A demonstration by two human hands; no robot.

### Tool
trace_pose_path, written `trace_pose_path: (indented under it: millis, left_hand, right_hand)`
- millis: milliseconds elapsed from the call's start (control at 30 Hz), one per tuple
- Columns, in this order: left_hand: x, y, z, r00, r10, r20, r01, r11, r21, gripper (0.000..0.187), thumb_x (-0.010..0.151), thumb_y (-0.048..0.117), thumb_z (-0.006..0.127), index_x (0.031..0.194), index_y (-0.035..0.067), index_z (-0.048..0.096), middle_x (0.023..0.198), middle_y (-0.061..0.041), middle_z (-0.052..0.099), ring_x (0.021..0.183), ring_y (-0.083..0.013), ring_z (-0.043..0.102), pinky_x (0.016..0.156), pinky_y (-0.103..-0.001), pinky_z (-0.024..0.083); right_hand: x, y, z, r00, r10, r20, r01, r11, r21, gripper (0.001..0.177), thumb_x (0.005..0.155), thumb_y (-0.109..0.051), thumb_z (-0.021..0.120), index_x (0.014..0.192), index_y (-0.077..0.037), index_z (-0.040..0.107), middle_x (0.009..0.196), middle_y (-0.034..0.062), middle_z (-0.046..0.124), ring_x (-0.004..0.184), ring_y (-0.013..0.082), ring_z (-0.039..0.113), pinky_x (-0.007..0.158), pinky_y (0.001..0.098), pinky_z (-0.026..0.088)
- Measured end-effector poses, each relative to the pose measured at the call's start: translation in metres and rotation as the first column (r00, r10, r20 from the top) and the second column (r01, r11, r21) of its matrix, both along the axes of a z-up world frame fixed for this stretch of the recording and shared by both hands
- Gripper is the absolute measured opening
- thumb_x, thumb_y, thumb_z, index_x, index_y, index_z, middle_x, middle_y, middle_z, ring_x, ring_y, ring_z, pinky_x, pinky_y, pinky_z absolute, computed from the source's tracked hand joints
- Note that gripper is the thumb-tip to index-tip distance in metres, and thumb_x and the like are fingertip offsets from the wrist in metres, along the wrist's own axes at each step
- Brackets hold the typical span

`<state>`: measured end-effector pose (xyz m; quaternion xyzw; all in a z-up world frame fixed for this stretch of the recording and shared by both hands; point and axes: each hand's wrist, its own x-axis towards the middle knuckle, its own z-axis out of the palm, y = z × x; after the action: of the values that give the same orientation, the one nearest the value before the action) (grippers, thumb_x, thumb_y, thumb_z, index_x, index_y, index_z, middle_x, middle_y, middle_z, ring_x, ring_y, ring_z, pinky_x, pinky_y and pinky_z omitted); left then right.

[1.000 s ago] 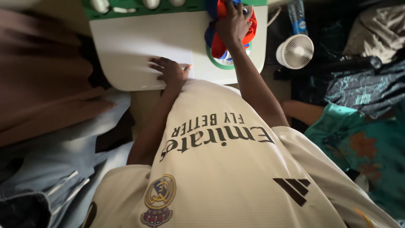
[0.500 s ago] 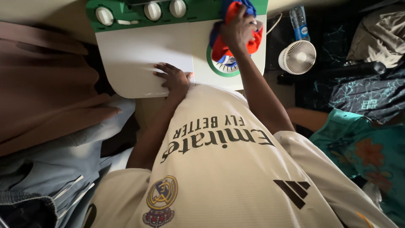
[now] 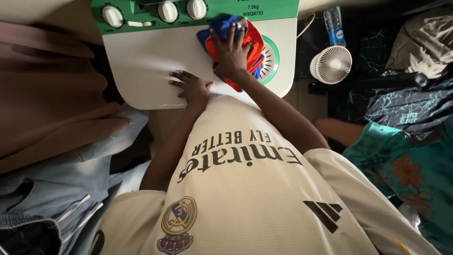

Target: Cleaning clothes using a small portable washing machine.

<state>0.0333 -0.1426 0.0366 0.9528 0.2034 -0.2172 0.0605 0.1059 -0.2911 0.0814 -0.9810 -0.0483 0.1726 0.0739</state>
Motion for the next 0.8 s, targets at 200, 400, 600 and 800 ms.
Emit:
trace_pose_path:
  millis: [200,400,600,800]
  left_hand:
    - [-0.004,0.001,-0.005,0.998,-0.015,0.057,0.015,1.0,-0.009,0.137,0.072,0.067,0.084,0.155,-0.014,0.011,0.16,-0.042,-0.003,0.146,-0.0647,0.01,0.092,-0.074,0.048]
    - [-0.005,0.002,-0.015,0.987,-0.011,0.161,0.014,1.0,-0.013,0.14,0.066,0.07,0.086,0.154,-0.013,0.015,0.159,-0.041,0.001,0.145,-0.0647,0.014,0.088,-0.075,0.049]
    - [-0.009,0.003,-0.008,0.979,-0.024,0.201,0.022,1.0,0.009,0.137,0.068,0.072,0.083,0.154,-0.012,0.019,0.16,-0.041,0.002,0.146,-0.065,0.015,0.086,-0.073,0.052]
    - [-0.002,-0.001,-0.005,0.994,-0.037,0.1,0.035,0.999,0.022,0.139,0.067,0.074,0.081,0.154,-0.012,0.017,0.158,-0.043,0.0,0.145,-0.0661,0.011,0.092,-0.076,0.046]
  right_hand:
    - [0.011,-0.017,-0.035,0.962,-0.092,0.259,0.051,0.985,0.164,0.085,0.071,-0.032,0.084,0.148,-0.047,0.051,0.159,0.0178,0.033,0.142,0.055,0.028,0.109,0.0809,0.022]
    - [0.043,-0.041,-0.055,0.854,-0.305,0.422,0.239,0.95,0.202,0.074,0.065,-0.023,0.081,0.136,-0.035,0.064,0.15,0.0101,0.046,0.138,0.0472,0.037,0.105,0.0728,0.033]
    - [0.055,-0.091,-0.055,0.679,-0.587,0.44,0.484,0.809,0.333,0.057,0.076,-0.02,0.074,0.131,-0.034,0.067,0.14,0.0061,0.053,0.131,0.0379,0.048,0.097,0.0633,0.044]
    - [0.037,-0.124,-0.028,0.556,-0.684,0.473,0.625,0.719,0.304,0.057,0.064,-0.023,0.075,0.119,-0.035,0.07,0.126,0.0035,0.057,0.13,0.0419,0.046,0.091,0.0617,0.046]
